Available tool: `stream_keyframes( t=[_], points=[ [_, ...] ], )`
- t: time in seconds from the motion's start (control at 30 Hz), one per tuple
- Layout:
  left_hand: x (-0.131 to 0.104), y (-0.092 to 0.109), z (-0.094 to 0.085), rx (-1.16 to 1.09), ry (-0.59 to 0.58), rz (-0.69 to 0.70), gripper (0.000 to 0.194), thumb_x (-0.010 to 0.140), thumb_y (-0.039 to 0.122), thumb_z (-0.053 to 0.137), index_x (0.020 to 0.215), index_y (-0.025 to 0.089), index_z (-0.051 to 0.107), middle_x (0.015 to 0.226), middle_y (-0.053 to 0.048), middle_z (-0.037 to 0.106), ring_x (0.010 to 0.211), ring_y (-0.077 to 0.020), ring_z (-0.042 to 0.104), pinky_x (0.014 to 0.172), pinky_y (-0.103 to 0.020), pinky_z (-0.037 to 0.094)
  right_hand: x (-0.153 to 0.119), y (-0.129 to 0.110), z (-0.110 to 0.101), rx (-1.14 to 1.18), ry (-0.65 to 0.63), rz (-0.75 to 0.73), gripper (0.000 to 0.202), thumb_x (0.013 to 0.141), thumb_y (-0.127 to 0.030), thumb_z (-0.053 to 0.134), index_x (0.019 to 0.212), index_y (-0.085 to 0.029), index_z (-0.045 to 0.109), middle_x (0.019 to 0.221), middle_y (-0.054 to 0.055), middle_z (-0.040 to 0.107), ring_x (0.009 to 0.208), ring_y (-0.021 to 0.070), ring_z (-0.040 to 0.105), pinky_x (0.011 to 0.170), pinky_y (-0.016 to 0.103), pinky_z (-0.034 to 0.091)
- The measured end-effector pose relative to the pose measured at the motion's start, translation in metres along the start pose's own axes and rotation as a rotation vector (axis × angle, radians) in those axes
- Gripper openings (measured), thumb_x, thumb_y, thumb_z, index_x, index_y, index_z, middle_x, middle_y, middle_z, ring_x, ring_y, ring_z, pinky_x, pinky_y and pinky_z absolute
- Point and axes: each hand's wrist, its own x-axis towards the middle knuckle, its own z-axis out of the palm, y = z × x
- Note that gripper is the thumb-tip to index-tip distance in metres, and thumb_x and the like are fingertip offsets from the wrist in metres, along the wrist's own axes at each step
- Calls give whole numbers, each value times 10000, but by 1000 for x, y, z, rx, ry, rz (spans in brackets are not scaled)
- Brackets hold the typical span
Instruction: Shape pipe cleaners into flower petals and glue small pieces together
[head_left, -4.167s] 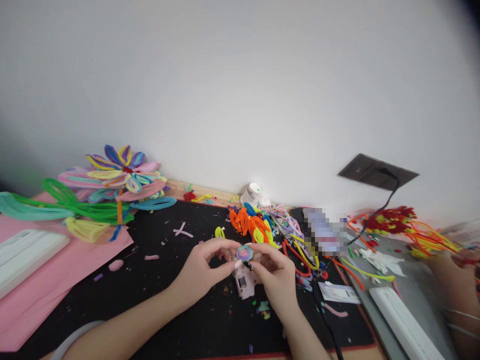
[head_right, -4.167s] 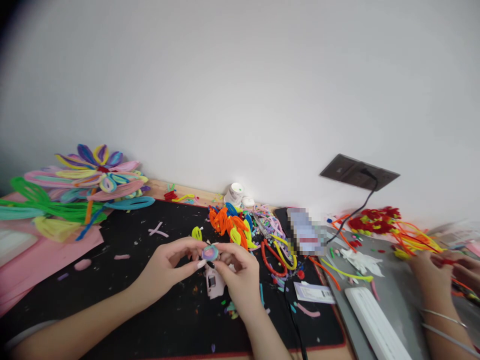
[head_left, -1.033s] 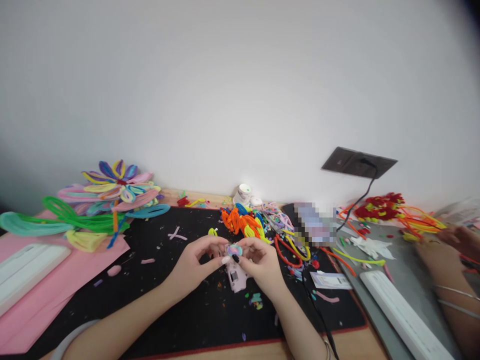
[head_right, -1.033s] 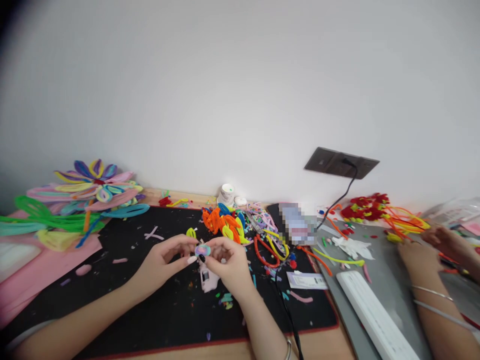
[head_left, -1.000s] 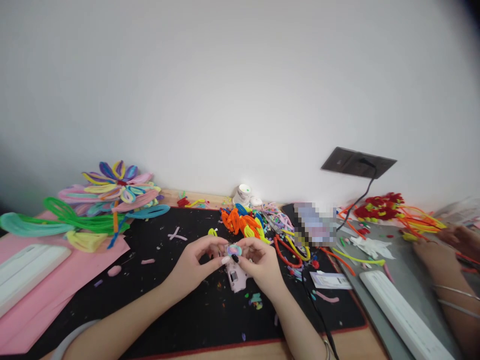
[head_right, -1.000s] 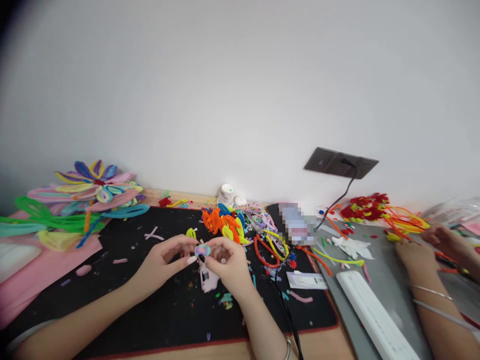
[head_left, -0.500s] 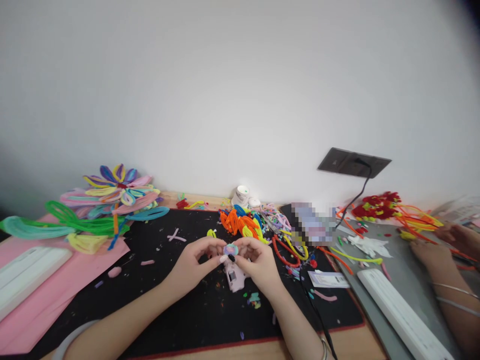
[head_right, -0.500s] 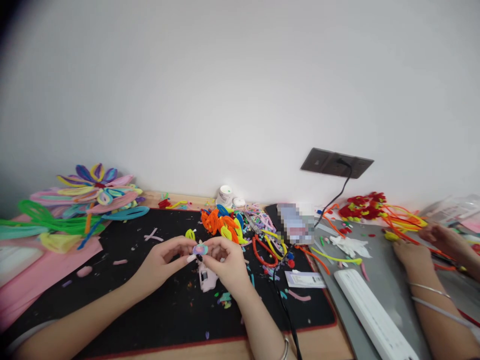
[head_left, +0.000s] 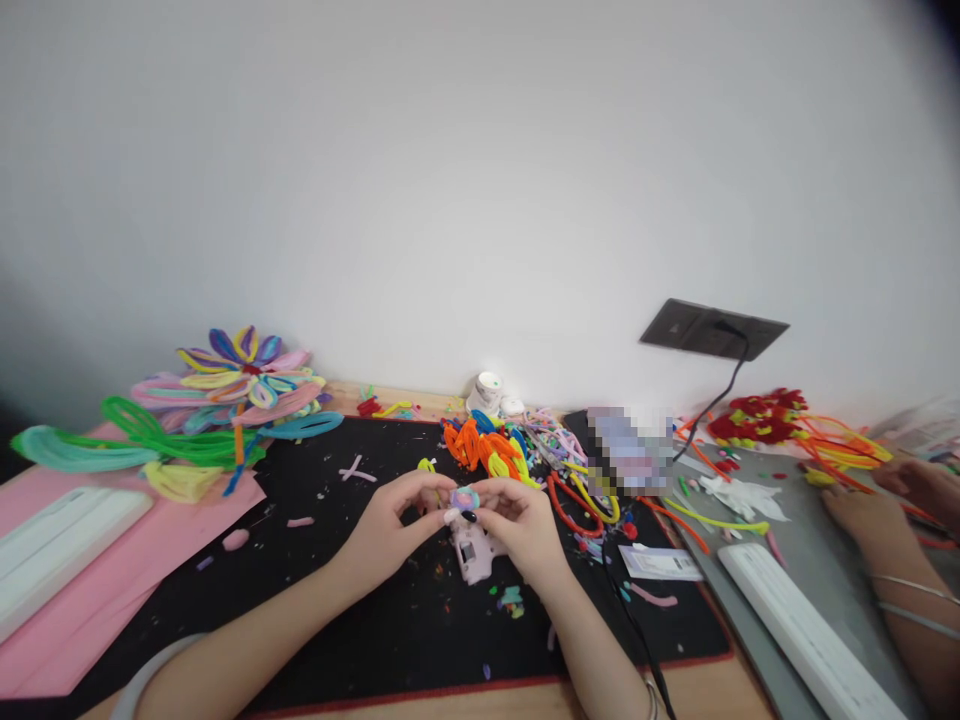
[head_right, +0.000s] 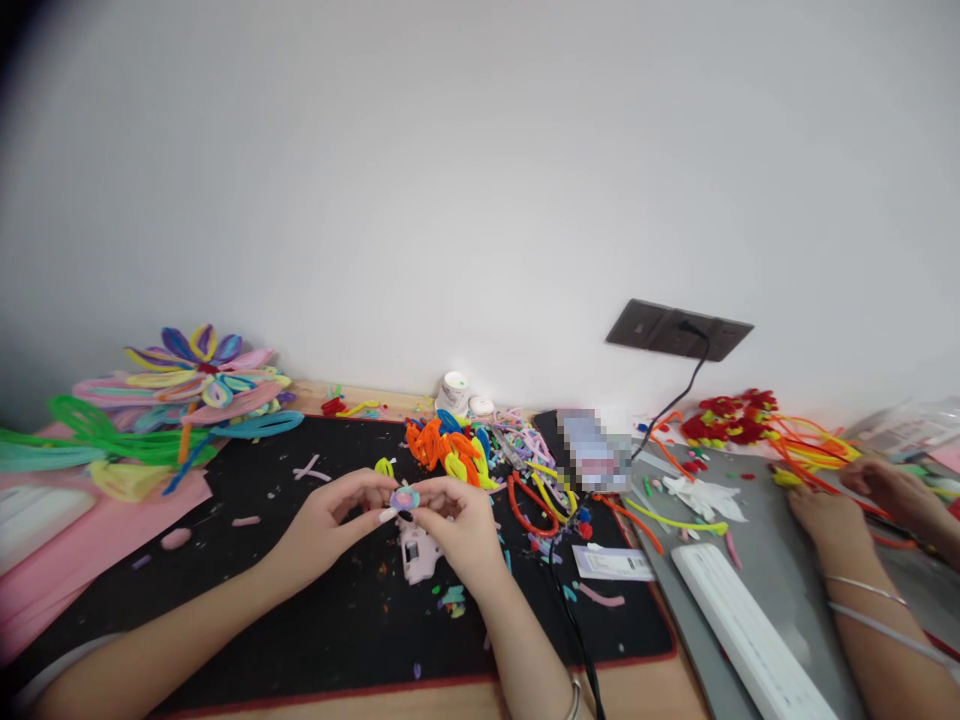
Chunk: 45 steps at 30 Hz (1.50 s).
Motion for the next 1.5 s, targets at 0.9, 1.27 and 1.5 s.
stream_keyframes(
  t=[0.9, 1.27, 1.5],
  points=[
    [1, 0, 0, -33, -11, -95, 206, 833, 325, 713, 964, 171, 754, 889, -63, 773, 764, -203, 688, 751, -332, 569, 1, -4, -5, 41, -76, 14, 218, 675, -205, 766, 866, -275, 845, 767, -7, 803, 628, 190, 699, 614, 306, 583],
    [0, -2, 0, -64, -21, -110, 194, 824, 310, 715, 958, 173, 748, 898, -57, 769, 769, -195, 682, 748, -319, 562, 2, -4, -6, -13, -83, -1, 157, 712, -247, 764, 857, -260, 823, 758, 6, 792, 631, 192, 700, 610, 307, 584],
    [0, 2, 0, -63, -24, -104, 189, 819, 305, 712, 953, 176, 744, 881, -53, 765, 764, -196, 681, 745, -319, 564, 2, -4, -6, -6, -89, -7, 154, 724, -221, 748, 865, -247, 806, 748, -6, 769, 620, 166, 677, 604, 280, 561]
  ],
)
